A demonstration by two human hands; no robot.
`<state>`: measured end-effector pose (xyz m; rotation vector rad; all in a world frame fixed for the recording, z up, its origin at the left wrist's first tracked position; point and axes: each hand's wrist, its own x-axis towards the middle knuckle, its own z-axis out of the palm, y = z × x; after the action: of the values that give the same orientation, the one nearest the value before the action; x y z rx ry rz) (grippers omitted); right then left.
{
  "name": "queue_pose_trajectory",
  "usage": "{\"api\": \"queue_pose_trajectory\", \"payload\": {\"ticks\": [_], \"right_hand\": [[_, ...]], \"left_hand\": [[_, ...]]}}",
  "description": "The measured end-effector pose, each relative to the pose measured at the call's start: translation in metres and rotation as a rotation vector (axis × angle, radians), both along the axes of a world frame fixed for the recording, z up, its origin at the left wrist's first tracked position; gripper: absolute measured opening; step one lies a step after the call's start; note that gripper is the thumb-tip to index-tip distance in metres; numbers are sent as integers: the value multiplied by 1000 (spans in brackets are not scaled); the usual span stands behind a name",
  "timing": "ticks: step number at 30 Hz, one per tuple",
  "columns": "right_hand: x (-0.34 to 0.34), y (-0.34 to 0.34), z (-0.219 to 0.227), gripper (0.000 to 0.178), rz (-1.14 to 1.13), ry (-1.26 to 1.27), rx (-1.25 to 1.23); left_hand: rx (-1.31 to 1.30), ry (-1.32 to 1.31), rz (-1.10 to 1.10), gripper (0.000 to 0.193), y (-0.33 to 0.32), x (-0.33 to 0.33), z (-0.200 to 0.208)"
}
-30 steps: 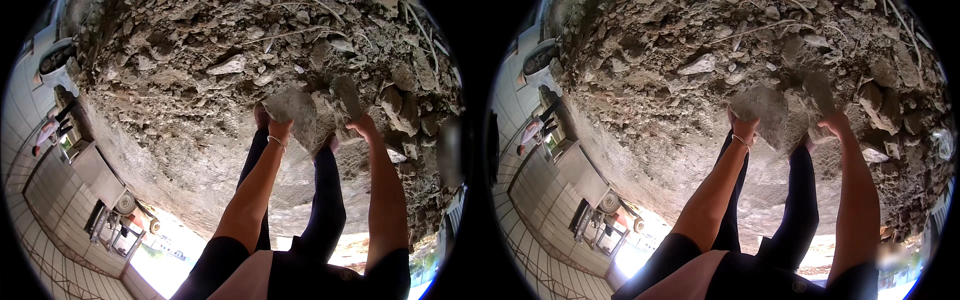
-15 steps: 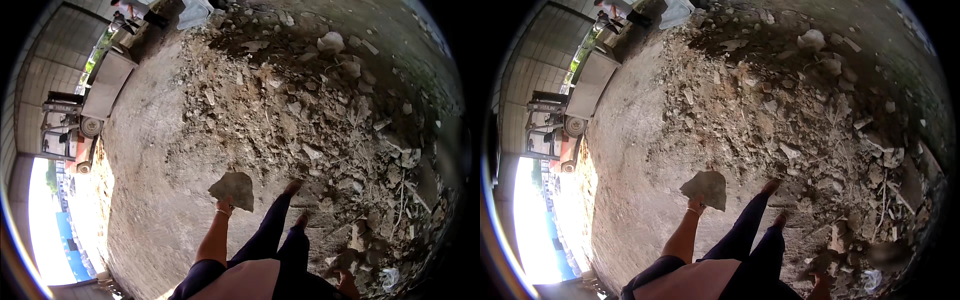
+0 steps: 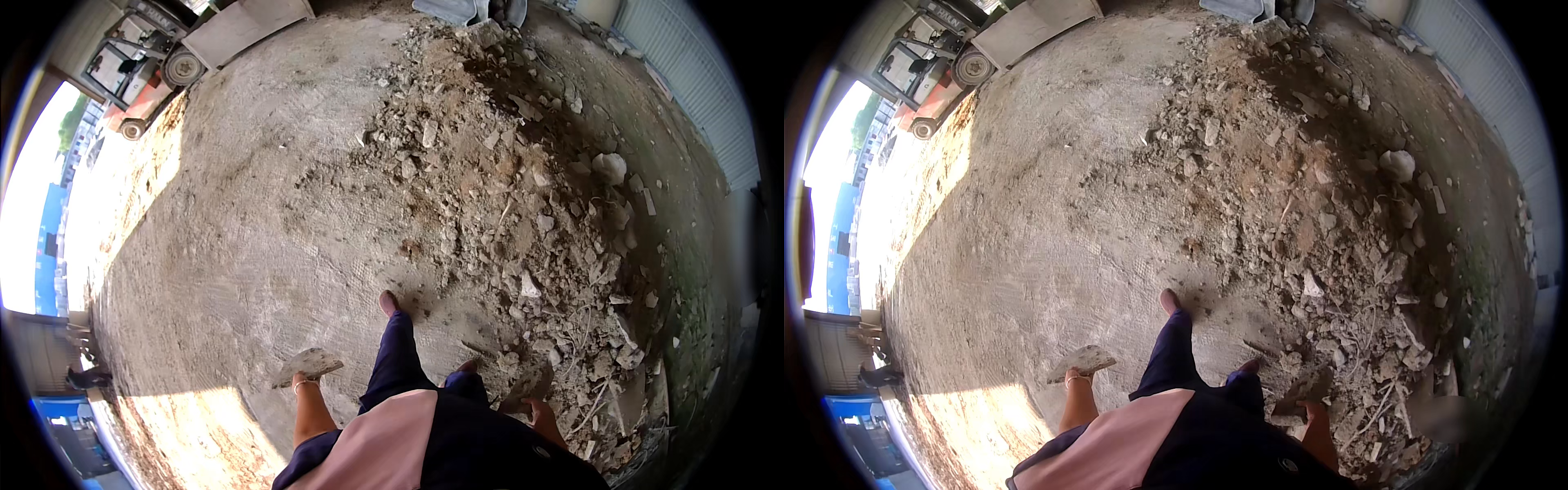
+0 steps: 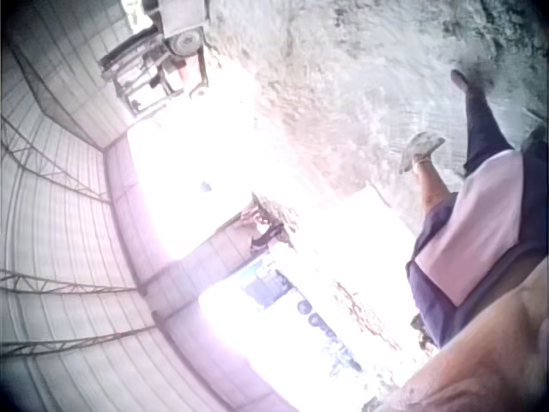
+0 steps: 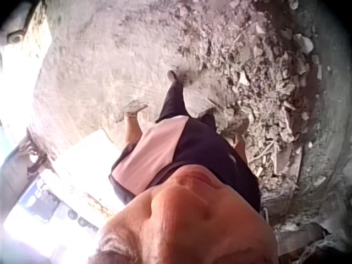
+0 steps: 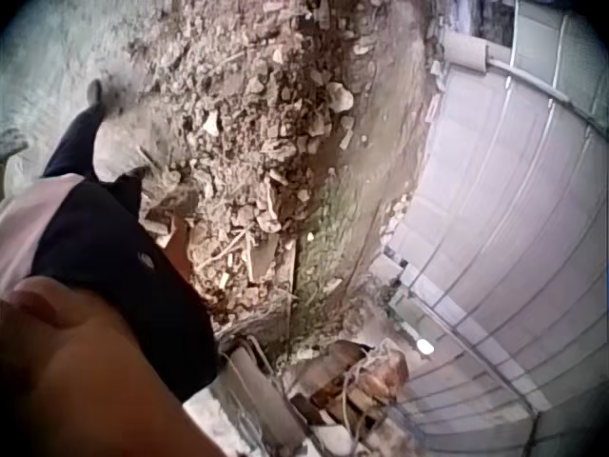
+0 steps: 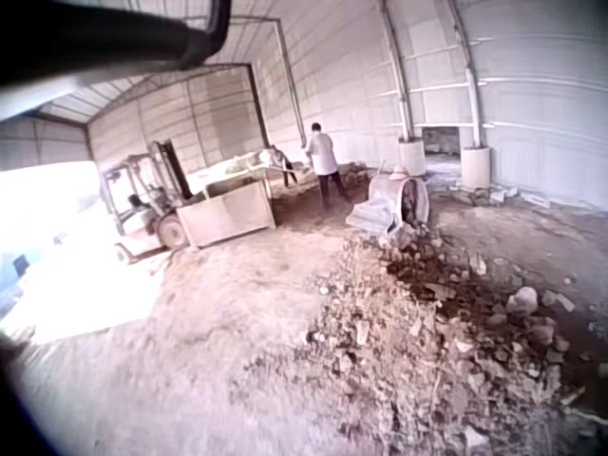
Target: The person picks up chunks of concrete debris from the ground by hand and carries them to a metal bin, dropping them inside. The person handles the pieces one at a time and walks back and forth between the pile and the bin.
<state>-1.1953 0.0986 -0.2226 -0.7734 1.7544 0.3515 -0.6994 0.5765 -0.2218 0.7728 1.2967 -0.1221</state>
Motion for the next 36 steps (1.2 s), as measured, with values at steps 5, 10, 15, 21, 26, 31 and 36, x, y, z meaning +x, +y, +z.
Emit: {"api": "queue_pose_trajectory", "payload": {"ticks": [5, 10, 15, 21, 26, 31, 36], "right_hand": [[187, -48, 29, 35, -19, 77, -76], [412, -28, 123, 25, -828, -145, -19], [555, -60, 80, 35, -948, -302, 338], [708, -90, 24, 39, -897, -232, 269], [896, -104, 70, 52, -776, -87, 342], [1053, -133, 80, 51, -867, -13, 289], [1179, -149, 62, 46, -653, -222, 328]], "left_hand": [[114, 159, 232, 27, 50, 29, 16], [132, 218, 385, 21, 57, 113, 13], [-24, 147, 372, 21, 62, 229, -2], [-75, 73, 638, 26, 21, 370, 0], [-65, -7, 595, 25, 8, 452, 25], [-21, 43, 512, 23, -31, 583, 47], [-2, 96, 555, 22, -54, 677, 29]]}}
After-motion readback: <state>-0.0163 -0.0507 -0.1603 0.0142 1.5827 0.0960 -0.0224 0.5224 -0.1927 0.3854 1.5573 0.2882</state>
